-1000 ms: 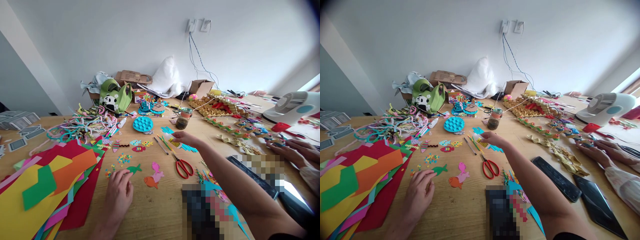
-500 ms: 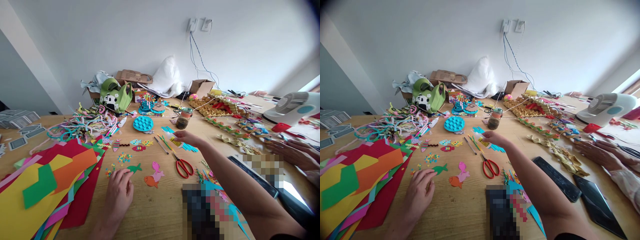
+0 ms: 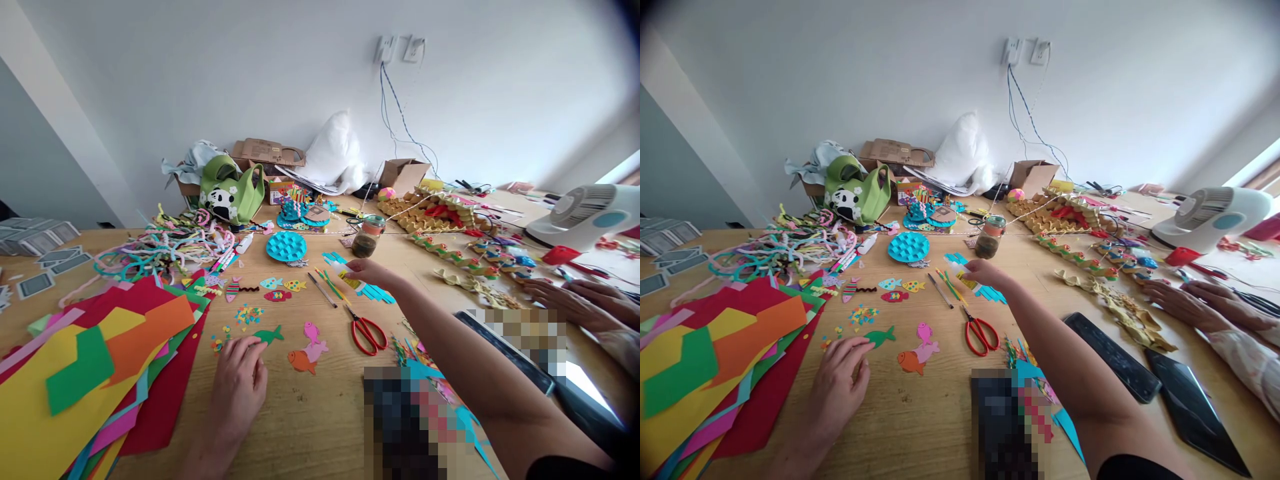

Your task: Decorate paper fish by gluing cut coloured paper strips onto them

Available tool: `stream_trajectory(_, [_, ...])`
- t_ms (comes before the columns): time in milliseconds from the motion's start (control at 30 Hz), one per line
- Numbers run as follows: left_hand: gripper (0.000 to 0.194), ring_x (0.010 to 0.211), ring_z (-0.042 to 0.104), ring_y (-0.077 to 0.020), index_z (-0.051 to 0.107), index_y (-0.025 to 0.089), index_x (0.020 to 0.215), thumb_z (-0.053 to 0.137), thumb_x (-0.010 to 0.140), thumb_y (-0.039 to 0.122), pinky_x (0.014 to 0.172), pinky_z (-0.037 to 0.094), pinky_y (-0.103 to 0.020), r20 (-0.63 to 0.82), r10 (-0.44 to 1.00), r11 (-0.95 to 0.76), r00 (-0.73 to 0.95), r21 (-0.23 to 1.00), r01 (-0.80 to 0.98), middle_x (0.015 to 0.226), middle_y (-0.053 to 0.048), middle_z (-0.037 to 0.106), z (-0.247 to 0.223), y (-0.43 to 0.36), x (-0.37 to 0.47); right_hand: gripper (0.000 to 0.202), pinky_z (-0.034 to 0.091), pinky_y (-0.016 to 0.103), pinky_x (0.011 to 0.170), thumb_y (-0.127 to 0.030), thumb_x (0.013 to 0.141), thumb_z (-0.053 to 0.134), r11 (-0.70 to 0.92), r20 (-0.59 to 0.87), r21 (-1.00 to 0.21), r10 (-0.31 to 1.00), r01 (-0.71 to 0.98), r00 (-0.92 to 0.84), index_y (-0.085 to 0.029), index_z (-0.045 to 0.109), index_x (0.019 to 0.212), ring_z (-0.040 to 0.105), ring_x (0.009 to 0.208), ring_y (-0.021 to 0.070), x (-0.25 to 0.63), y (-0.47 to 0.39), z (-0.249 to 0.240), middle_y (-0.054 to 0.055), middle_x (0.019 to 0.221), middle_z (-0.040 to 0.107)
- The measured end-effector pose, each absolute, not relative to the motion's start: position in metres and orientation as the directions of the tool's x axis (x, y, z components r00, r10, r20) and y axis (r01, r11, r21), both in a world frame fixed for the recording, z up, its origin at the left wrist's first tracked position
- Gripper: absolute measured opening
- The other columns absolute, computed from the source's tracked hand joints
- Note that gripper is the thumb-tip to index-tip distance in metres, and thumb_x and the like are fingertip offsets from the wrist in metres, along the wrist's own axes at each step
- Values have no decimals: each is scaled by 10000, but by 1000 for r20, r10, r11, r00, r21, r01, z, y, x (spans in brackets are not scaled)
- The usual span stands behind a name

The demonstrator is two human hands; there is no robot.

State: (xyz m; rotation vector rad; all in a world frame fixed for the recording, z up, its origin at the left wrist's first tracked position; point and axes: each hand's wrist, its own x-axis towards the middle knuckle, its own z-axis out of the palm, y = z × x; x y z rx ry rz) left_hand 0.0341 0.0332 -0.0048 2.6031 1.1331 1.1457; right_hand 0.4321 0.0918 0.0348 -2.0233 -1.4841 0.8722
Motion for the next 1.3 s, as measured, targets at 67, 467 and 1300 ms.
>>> stream_trajectory(67, [286,913,585,-232,644,189,978,464,808,48,819,504,-398,605,660,-722,446,345,600,954,-73,666,-5,33,34,326,499,262,684,-375,668,769,-308,-203,-670,951,676,232,-161,729,910,646,775,200,432,94,34,24,811,727])
stream_trajectory(467, [290,911,596,-231,660,189,967,468,800,51,817,507,-390,602,670,-712,434,358,604,951,-73,675,-4,32,35,272,429,219,599,-338,713,705,-397,-226,-475,917,785,328,-160,731,917,608,731,161,428,110,28,5,779,691])
stream_trajectory(1300, [292,914,586,-233,652,182,983,472,801,42,824,503,-392,601,657,-727,455,345,594,951,-75,670,-5,32,35,242,351,238,539,-328,752,676,-419,-198,-207,903,884,382,-133,729,884,609,713,175,391,107,49,61,829,706])
